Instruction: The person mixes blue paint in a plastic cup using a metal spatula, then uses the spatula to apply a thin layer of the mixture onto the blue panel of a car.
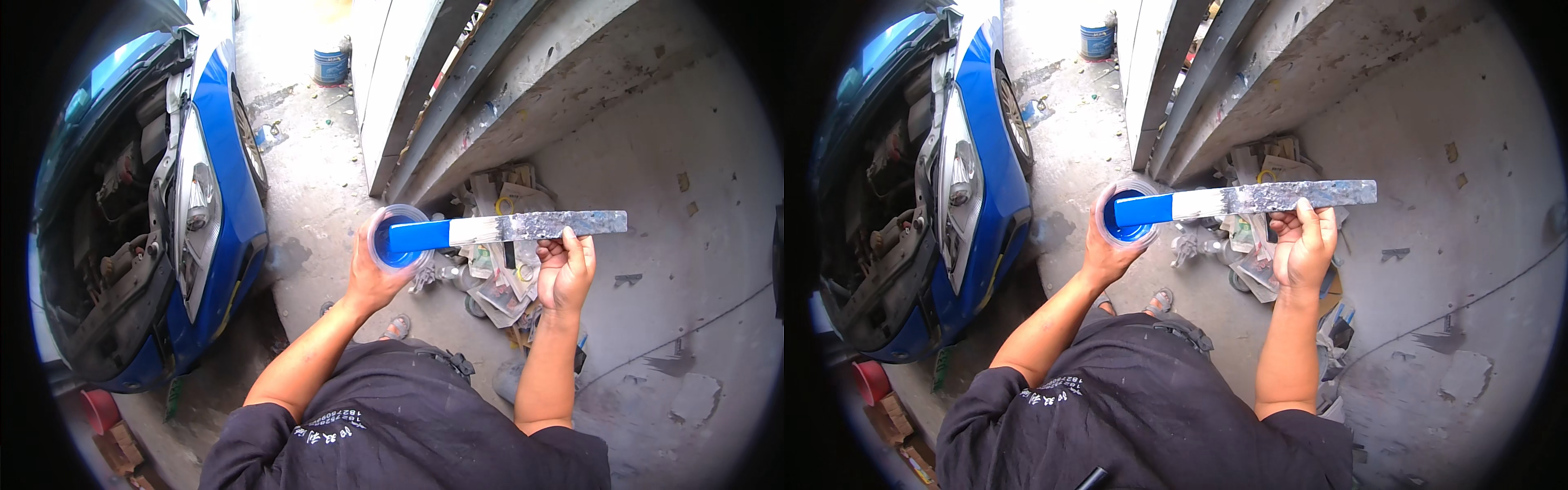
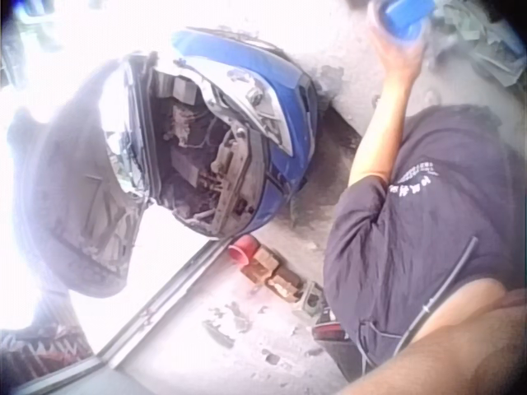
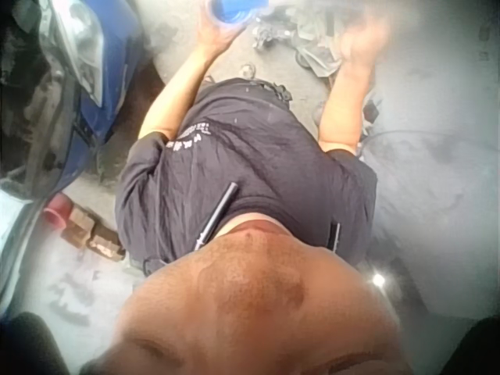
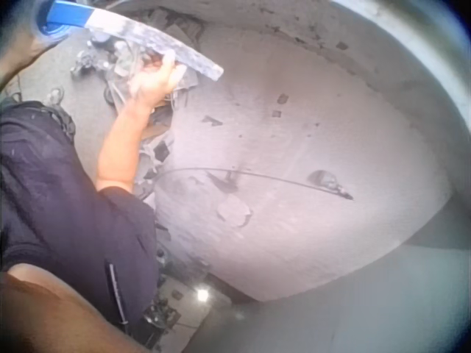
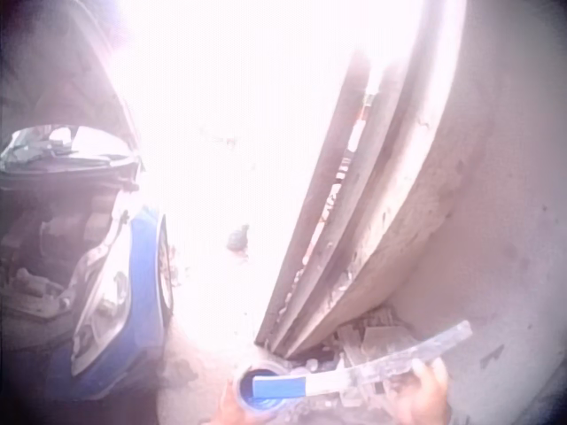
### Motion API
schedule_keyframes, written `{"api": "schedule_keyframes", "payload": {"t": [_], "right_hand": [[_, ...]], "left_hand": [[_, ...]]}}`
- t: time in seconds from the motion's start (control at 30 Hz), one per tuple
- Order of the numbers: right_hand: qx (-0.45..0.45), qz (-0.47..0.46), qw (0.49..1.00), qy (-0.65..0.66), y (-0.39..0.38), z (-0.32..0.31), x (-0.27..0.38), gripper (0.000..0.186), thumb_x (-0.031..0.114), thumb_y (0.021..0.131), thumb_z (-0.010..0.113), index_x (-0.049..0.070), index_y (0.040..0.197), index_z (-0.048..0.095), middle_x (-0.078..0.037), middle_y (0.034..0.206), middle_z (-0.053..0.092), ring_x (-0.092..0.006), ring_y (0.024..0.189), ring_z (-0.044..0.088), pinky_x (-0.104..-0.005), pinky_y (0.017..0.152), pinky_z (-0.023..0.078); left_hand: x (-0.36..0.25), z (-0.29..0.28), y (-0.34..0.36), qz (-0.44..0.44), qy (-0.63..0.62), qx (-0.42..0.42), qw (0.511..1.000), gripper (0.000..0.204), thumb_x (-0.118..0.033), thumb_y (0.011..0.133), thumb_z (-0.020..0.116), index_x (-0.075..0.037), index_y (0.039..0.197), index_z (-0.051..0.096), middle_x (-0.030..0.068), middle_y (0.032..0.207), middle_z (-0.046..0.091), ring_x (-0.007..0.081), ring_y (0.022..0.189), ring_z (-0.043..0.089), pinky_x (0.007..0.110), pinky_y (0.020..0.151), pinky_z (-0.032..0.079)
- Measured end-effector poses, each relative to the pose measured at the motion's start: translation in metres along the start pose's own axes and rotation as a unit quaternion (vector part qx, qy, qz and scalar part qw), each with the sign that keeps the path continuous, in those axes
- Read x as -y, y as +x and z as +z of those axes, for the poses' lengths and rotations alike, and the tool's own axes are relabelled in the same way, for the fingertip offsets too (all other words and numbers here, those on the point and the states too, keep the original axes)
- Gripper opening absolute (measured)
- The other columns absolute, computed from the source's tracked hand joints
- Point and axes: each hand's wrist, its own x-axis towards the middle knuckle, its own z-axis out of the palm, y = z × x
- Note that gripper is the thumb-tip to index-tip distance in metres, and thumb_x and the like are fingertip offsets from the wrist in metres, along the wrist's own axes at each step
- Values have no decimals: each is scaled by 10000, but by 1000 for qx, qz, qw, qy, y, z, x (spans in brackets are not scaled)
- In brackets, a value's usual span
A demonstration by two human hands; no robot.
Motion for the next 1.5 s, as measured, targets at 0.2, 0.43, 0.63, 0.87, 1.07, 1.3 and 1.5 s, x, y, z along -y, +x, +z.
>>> {"api": "schedule_keyframes", "payload": {"t": [0.2, 0.43, 0.63, 0.87, 1.07, 1.3, 1.5], "right_hand": [[17, -14, 1000, 8, 0, 7, 5, 81, 128, 945, 541, 68, 998, 532, -65, 866, 646, -144, 711, 609, -269, 644, 485], [73, -97, 986, -115, -13, 57, 4, 127, 74, 951, 538, -1, 1042, 493, -97, 901, 640, -146, 725, 608, -290, 693, 517], [273, -205, 841, -420, -34, 97, -5, 242, 140, 904, 653, -49, 1038, 580, -120, 837, 667, -167, 781, 627, -297, 733, 491], [296, -157, 879, -339, -20, 177, -20, 174, 93, 896, 644, -16, 1004, 561, -106, 776, 650, -176, 675, 611, -286, 631, 462], [358, -108, 888, -269, 24, 186, -33, 156, 52, 895, 618, -46, 1012, 587, -119, 839, 698, -146, 743, 648, -267, 684, 493], [573, -242, 735, -270, 77, 248, -68, 256, -44, 735, 695, 1, 977, 625, -166, 801, 620, -373, 705, 597, -381, 622, 478], [501, -194, 813, -223, 180, 294, -91, 146, -10, 840, 642, -33, 978, 598, -153, 800, 656, -244, 689, 642, -320, 637, 499]], "left_hand": [[1, -4, 4, 9, -21, 5, 1000, 931, -142, 671, 844, -17, 1410, 292, 172, 1290, 481, 283, 1186, 521, 396, 1011, 420], [2, -17, 12, -32, -48, 32, 998, 903, -177, 687, 849, -37, 1405, 317, 168, 1288, 491, 270, 1185, 528, 392, 1000, 434], [26, -54, 20, -97, -101, 124, 982, 897, -217, 676, 860, -45, 1401, 359, 146, 1291, 511, 230, 1203, 519, 371, 1020, 420], [42, -105, 43, -175, -216, 286, 917, 894, -202, 633, 871, -57, 1387, 412, 109, 1315, 520, 203, 1232, 490, 343, 1057, 372], [57, -141, 67, -205, -230, 332, 891, 905, -169, 617, 875, -52, 1388, 416, 86, 1320, 520, 187, 1230, 484, 345, 1063, 363], [86, -133, 93, -221, -177, 188, 941, 874, -196, 632, 862, -48, 1375, 425, 119, 1304, 536, 213, 1220, 507, 354, 1037, 399], [122, -103, 144, -161, 6, 22, 987, 867, -213, 634, 881, -52, 1355, 428, 121, 1267, 542, 234, 1172, 545, 354, 1009, 424]]}}
